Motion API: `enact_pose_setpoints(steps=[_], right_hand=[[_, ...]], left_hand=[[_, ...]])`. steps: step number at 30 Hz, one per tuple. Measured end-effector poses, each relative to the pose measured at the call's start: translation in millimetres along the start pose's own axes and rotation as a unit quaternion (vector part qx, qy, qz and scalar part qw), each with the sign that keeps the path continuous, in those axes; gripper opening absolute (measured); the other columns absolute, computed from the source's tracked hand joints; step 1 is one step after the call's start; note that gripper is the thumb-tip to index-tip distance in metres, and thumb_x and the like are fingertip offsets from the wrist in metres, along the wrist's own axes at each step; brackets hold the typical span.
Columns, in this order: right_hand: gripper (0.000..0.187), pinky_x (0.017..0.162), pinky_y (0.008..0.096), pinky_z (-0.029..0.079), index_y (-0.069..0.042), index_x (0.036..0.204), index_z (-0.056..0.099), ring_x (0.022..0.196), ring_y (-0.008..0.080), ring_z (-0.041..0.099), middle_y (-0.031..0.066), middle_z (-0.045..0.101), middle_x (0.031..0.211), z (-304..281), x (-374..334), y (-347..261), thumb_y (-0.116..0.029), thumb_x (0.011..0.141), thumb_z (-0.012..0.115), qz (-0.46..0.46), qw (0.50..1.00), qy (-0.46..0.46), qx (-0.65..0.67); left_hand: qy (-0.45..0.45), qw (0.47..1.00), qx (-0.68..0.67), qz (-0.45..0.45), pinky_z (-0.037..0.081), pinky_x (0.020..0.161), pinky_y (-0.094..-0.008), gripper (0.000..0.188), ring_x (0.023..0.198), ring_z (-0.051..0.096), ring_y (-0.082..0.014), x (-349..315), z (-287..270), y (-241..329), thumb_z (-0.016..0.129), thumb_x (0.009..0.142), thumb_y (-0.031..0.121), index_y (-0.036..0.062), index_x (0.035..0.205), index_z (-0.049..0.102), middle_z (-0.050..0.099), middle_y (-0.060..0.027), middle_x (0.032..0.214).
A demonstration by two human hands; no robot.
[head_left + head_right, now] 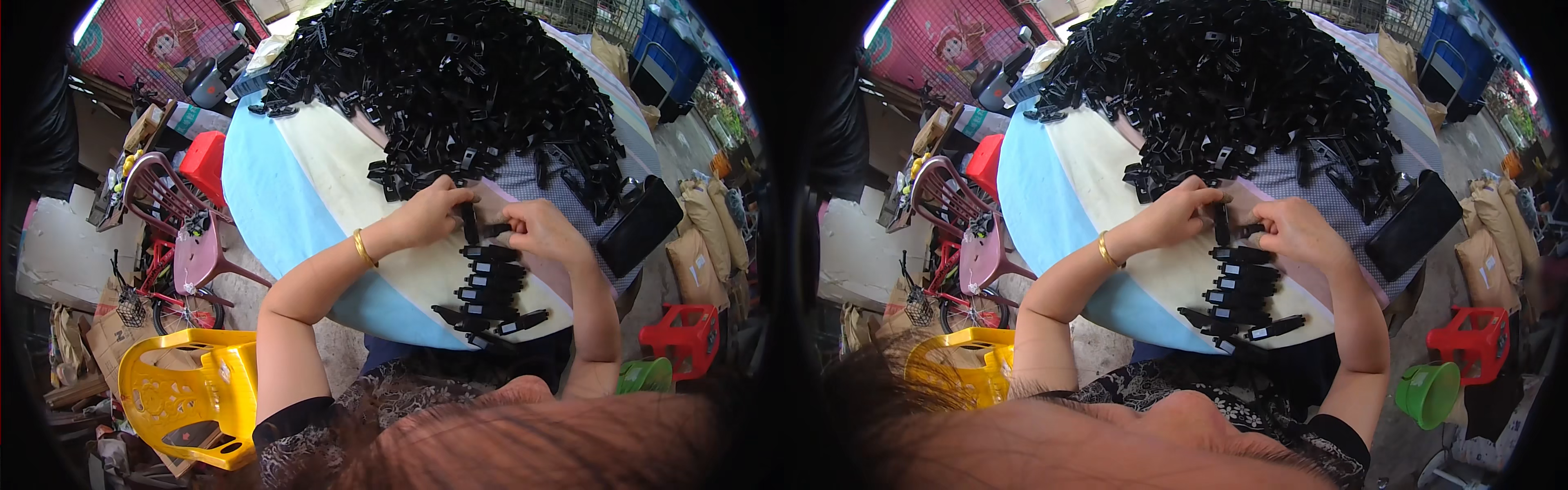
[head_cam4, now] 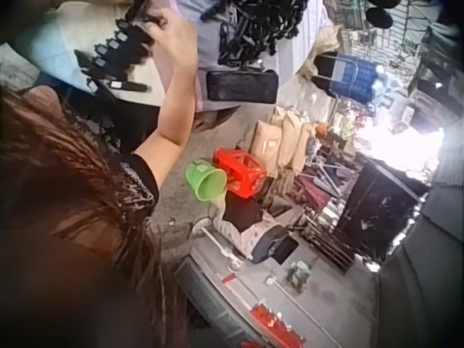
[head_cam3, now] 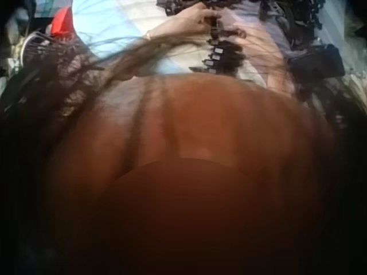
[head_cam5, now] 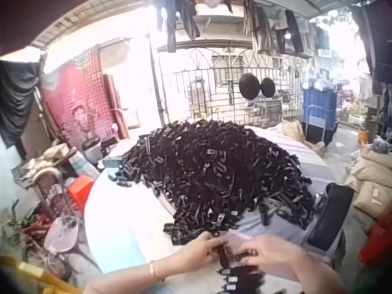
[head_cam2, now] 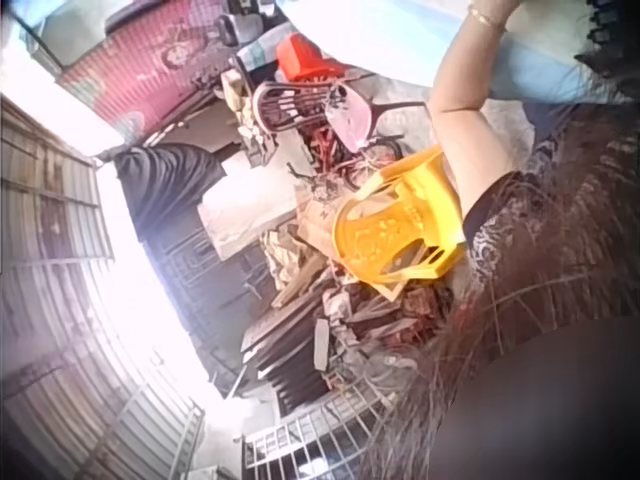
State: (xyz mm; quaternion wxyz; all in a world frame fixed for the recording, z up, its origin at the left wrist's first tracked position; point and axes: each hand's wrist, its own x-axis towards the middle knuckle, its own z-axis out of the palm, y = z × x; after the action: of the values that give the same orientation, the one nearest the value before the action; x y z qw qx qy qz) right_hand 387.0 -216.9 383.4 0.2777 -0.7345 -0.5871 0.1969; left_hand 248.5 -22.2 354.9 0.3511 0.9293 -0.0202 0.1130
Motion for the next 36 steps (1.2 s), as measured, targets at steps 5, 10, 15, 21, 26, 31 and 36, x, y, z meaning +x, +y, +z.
enact_pose_setpoints(steps=[5, 10, 15, 21, 26, 31, 36], right_hand=[[0.017, 0.063, 0.0353, 0.047, 0.001, 0.084, 0.059, 0.071, 0.0273, 0.057, 0.0106, 0.055, 0.081, -8.7, -0.6, -1.5, -0.003, 0.068, 0.058, -0.018, 0.989, 0.14, 0.051], [0.012, 0.064, 0.0378, 0.046, 0.0, 0.079, 0.059, 0.074, 0.0291, 0.057, 0.0112, 0.053, 0.078, 3.7, -1.4, -0.9, -0.004, 0.067, 0.06, -0.076, 0.982, 0.123, -0.119], [0.01, 0.07, 0.0375, 0.043, 0.001, 0.075, 0.059, 0.078, 0.0288, 0.055, 0.0102, 0.054, 0.078, 1.1, -6.9, -0.1, 0.001, 0.066, 0.056, -0.078, 0.967, 0.12, -0.21], [0.012, 0.072, 0.0375, 0.041, 0.001, 0.075, 0.059, 0.081, 0.0296, 0.054, 0.0103, 0.054, 0.079, 12.2, 7.9, -4.3, 0.002, 0.064, 0.054, -0.147, 0.97, 0.114, -0.159], [0.01, 0.066, 0.0361, 0.043, 0.002, 0.077, 0.056, 0.079, 0.0295, 0.053, 0.0109, 0.055, 0.081, 6.3, 10.6, 7.1, -0.004, 0.069, 0.06, -0.1, 0.995, 0.023, 0.0], [0.034, 0.091, 0.0373, 0.043, 0.0, 0.107, 0.06, 0.108, 0.0299, 0.052, 0.0138, 0.055, 0.121, 19.0, 38.0, 14.5, -0.004, 0.074, 0.058, -0.13, 0.938, 0.273, -0.169], [0.028, 0.089, 0.0392, 0.044, 0.0, 0.097, 0.063, 0.104, 0.0284, 0.052, 0.0113, 0.057, 0.117, 26.2, 42.0, 30.1, -0.004, 0.07, 0.059, -0.12, 0.945, 0.224, -0.205]], left_hand=[[0.051, 0.997, 0.05, 0.022, 0.047, 0.081, -0.0393, 0.021, 0.093, 0.055, -0.033, 0.3, 11.0, 4.5, 0.063, 0.071, 0.007, 0.005, 0.092, 0.063, 0.055, -0.0148, 0.096], [0.074, 0.995, 0.058, 0.027, 0.047, 0.075, -0.0379, 0.018, 0.085, 0.057, -0.0299, -0.4, 12.3, 5.7, 0.065, 0.068, 0.007, 0.0035, 0.086, 0.064, 0.06, -0.011, 0.082], [0.074, 0.996, 0.046, 0.025, 0.047, 0.075, -0.0373, 0.014, 0.083, 0.057, -0.0295, 0.1, 11.9, 4.5, 0.066, 0.067, 0.008, 0.0027, 0.081, 0.065, 0.06, -0.0108, 0.083], [0.069, 0.996, 0.024, 0.054, 0.048, 0.072, -0.0359, 0.016, 0.081, 0.057, -0.0282, 4.9, 16.3, 5.2, 0.07, 0.066, 0.009, 0.0025, 0.079, 0.065, 0.06, -0.0101, 0.081], [-0.027, 0.999, -0.019, 0.032, 0.048, 0.068, -0.0337, 0.018, 0.075, 0.059, -0.0259, 4.1, 2.8, 16.1, 0.072, 0.065, 0.009, 0.0034, 0.081, 0.066, 0.061, -0.0106, 0.079], [-0.069, 0.994, 0.067, 0.049, 0.049, 0.064, -0.0375, 0.014, 0.068, 0.061, -0.0305, 57.2, -21.6, -5.6, 0.062, 0.071, 0.009, 0.0022, 0.082, 0.067, 0.062, -0.0169, 0.076], [0.183, 0.915, 0.357, 0.038, 0.048, 0.081, -0.0381, 0.028, 0.097, 0.052, -0.0296, 125.5, -42.5, -55.7, 0.063, 0.071, 0.007, 0.0065, 0.099, 0.064, 0.059, -0.0081, 0.1]])
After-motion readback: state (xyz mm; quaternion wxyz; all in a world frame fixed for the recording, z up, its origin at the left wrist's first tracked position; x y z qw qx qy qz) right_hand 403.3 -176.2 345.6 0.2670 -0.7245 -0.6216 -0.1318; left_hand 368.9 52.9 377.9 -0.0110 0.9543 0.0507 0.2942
